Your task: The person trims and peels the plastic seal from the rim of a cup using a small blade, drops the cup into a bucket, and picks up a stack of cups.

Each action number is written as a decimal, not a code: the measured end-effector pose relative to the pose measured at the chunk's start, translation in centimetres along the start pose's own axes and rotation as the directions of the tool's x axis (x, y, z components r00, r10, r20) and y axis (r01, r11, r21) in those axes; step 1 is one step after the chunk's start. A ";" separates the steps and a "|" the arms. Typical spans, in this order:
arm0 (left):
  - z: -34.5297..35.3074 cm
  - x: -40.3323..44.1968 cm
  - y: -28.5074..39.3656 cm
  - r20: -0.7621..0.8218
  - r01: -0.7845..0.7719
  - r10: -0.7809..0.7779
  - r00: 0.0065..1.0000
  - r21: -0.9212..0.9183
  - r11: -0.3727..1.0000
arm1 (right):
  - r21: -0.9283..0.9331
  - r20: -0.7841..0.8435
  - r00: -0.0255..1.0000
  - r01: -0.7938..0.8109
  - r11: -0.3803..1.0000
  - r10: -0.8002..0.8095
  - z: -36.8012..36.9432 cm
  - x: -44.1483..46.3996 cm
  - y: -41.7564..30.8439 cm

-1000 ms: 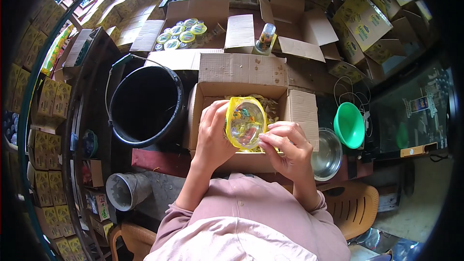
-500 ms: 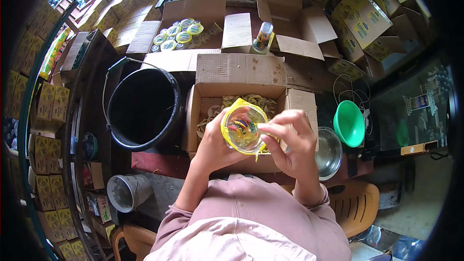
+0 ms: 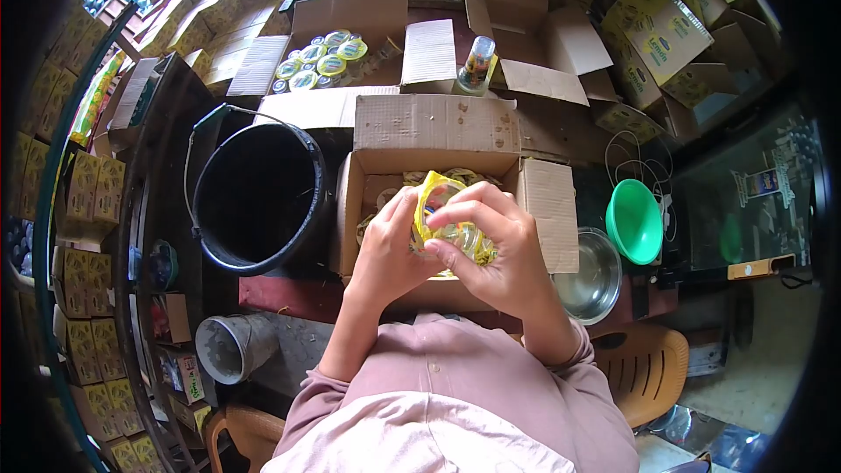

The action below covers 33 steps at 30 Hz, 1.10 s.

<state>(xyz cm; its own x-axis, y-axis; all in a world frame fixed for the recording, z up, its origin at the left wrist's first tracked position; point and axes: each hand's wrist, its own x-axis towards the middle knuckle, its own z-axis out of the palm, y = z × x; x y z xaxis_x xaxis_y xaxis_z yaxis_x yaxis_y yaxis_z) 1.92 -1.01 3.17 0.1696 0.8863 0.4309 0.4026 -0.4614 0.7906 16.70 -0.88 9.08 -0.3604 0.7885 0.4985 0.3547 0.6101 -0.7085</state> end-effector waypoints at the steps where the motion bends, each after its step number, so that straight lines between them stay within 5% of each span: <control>1: -0.1 0.2 0.2 -0.010 -0.024 0.024 1.000 -0.010 1.000 | -0.007 -0.007 1.000 -0.002 1.000 0.002 0.0 0.1 0.0; 12: -0.1 0.0 -0.2 -0.089 -0.061 0.075 0.993 0.142 0.988 | 0.103 0.009 1.000 -0.022 0.994 0.021 0.3 0.1 0.2; 20: 0.0 -0.2 -0.5 -0.105 -0.060 0.085 0.991 0.217 0.974 | -0.006 0.020 0.999 0.026 1.000 -0.026 0.4 -0.4 0.6; 27: -0.3 0.2 -0.3 -0.144 0.098 -0.100 0.984 -0.025 0.995 | -0.102 0.004 0.996 0.093 0.990 -0.093 1.0 -0.6 0.8; 33: -0.9 0.1 -0.6 -0.181 0.112 -0.115 0.977 -0.028 0.993 | -0.027 -0.130 0.991 0.006 1.000 -0.009 -0.2 -1.3 2.1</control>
<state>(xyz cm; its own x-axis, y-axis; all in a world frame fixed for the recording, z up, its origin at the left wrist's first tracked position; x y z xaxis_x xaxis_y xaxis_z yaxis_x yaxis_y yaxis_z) 0.90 -0.66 3.12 -0.0433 0.9117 0.4085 0.3935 -0.3602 0.8458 18.12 -0.58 7.03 -0.2485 0.7864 0.5656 0.3762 0.6164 -0.6917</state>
